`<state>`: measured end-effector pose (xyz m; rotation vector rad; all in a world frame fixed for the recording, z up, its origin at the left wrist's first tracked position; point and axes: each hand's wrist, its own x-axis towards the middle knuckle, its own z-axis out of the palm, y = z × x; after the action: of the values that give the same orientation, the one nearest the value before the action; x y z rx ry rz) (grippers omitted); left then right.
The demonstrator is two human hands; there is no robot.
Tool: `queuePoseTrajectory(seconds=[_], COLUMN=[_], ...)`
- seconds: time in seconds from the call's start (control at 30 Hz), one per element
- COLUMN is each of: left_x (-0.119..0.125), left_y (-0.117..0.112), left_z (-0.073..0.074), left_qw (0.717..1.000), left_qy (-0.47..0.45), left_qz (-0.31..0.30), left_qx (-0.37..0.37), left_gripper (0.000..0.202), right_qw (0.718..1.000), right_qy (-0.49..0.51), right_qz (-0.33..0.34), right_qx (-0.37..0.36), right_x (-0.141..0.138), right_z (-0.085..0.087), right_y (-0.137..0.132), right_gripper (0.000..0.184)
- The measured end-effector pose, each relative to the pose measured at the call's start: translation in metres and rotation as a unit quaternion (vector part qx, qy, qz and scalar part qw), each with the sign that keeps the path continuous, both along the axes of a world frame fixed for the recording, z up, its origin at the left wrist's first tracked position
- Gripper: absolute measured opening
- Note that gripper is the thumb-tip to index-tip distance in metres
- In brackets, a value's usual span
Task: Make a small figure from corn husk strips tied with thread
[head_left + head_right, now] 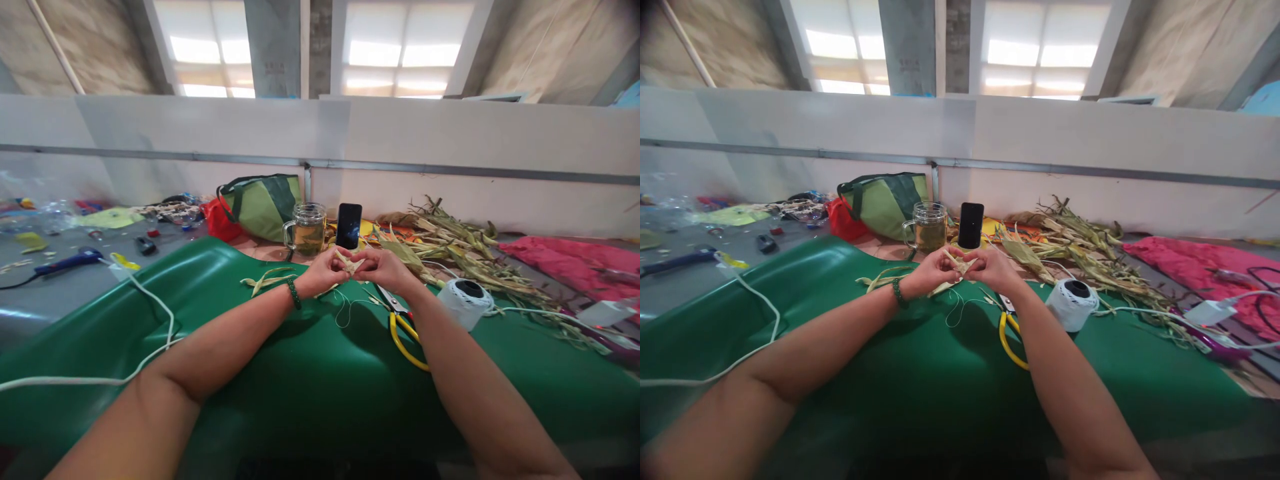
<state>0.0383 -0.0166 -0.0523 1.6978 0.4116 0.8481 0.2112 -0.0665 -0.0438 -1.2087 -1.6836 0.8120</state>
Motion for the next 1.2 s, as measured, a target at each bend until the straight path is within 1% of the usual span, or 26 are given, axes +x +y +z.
queuePoseTrajectory(seconds=[0.2,0.47,0.53,0.7,0.8,0.93,1.07,1.2], left_x=[-0.002,-0.002,-0.002,-0.003,-0.004,-0.005,-0.005,-0.005], left_y=[-0.001,-0.003,-0.004,-0.005,-0.004,-0.003,-0.006,-0.009], left_z=[0.002,0.003,0.004,0.006,0.006,0.006,0.008,0.009], left_qw=[0.998,0.996,0.996,0.996,0.996,0.994,0.992,0.992], left_qy=[-0.005,-0.011,-0.013,-0.007,-0.002,0.003,0.003,0.007], left_qz=[0.003,-0.004,-0.010,-0.034,-0.045,-0.051,-0.051,-0.042], left_qx=[-0.069,-0.089,-0.089,-0.079,-0.079,-0.099,-0.114,-0.116], left_gripper=[0.044,0.045,0.046,0.050,0.053,0.055,0.056,0.059], right_qw=[0.999,0.999,0.999,0.990,0.987,0.986,0.989,0.994], right_qy=[0.031,0.018,0.021,0.060,0.071,0.076,0.060,0.052], right_qz=[0.009,0.031,0.044,0.095,0.106,0.113,0.113,0.086], right_qx=[0.002,0.004,-0.011,-0.084,-0.101,-0.098,-0.080,-0.042], right_x=[-0.004,-0.005,-0.004,0.001,0.005,0.009,0.006,-0.001], right_z=[0.002,0.002,0.003,0.009,0.012,0.016,0.018,0.019], right_y=[0.000,0.002,0.001,-0.004,-0.006,-0.008,-0.011,-0.013], right_gripper=[0.033,0.035,0.035,0.035,0.032,0.031,0.032,0.036])
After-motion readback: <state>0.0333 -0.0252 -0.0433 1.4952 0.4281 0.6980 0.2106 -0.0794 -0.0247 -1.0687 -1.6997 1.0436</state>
